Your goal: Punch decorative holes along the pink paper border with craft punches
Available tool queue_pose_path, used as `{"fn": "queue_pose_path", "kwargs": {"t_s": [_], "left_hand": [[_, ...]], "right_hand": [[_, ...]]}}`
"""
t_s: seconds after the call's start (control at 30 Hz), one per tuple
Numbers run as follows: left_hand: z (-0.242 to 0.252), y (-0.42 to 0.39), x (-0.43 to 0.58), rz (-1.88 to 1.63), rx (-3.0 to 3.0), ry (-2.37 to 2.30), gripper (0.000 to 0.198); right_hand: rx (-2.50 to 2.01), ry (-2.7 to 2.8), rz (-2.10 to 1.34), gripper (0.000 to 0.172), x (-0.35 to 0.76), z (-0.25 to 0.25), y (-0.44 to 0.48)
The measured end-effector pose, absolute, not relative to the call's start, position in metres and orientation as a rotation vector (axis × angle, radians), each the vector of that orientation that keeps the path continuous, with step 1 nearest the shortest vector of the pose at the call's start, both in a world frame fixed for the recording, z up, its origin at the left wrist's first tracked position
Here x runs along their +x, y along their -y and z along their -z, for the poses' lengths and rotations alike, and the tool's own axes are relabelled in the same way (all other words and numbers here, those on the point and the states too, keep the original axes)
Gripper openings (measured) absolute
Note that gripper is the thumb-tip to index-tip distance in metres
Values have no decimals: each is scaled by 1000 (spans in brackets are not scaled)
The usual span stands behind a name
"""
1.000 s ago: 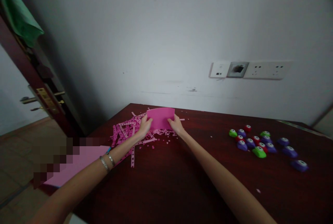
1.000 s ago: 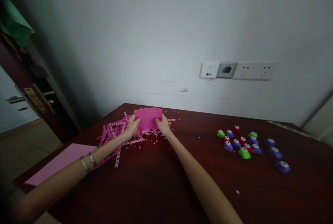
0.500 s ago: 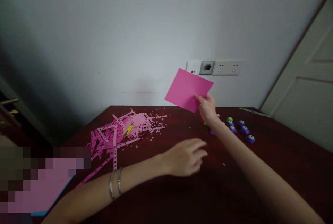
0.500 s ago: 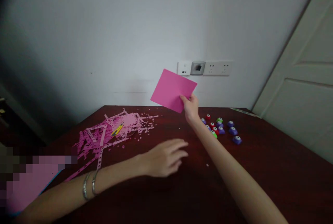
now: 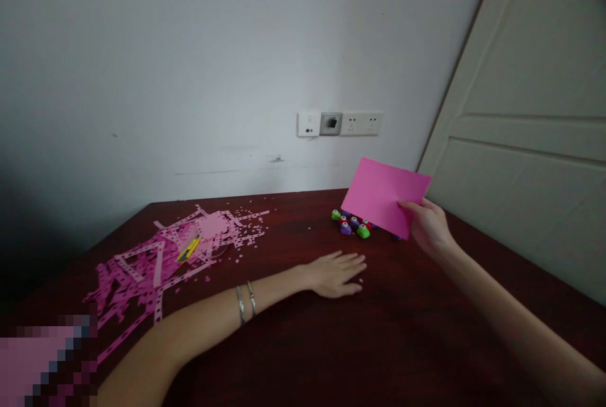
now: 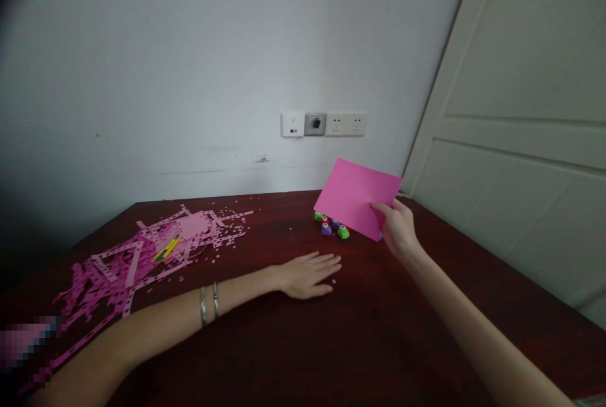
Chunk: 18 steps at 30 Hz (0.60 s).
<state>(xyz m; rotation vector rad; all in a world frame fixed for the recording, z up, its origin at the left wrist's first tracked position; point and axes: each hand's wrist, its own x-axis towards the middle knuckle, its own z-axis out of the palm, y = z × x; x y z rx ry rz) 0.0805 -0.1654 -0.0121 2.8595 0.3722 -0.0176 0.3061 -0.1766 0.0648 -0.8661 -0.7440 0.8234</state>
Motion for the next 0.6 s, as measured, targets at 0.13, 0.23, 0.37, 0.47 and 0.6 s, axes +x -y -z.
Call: {"fn": "queue_pose_path", "kwargs": {"t_s": [0.13, 0.23, 0.37, 0.47, 0.6], "left_hand": [[20, 105, 24, 14, 2846, -853, 68], [19, 69, -23, 10, 2726, -1288, 73], [15, 59, -49, 24, 2677, -1525, 76], [17, 72, -29, -22, 2843, -1310, 74], [23, 87, 4, 9, 2940, -1020, 68]], "right_hand": [[-1038, 796, -969, 21, 305, -50, 197], [-1205, 859, -1100, 25, 298, -39, 217], [-1313, 881, -1209, 30, 297, -30, 243], [-1349, 817, -1203, 27, 306, -31, 256], [-1361, 717, -1178, 25, 322, -38, 265]]}}
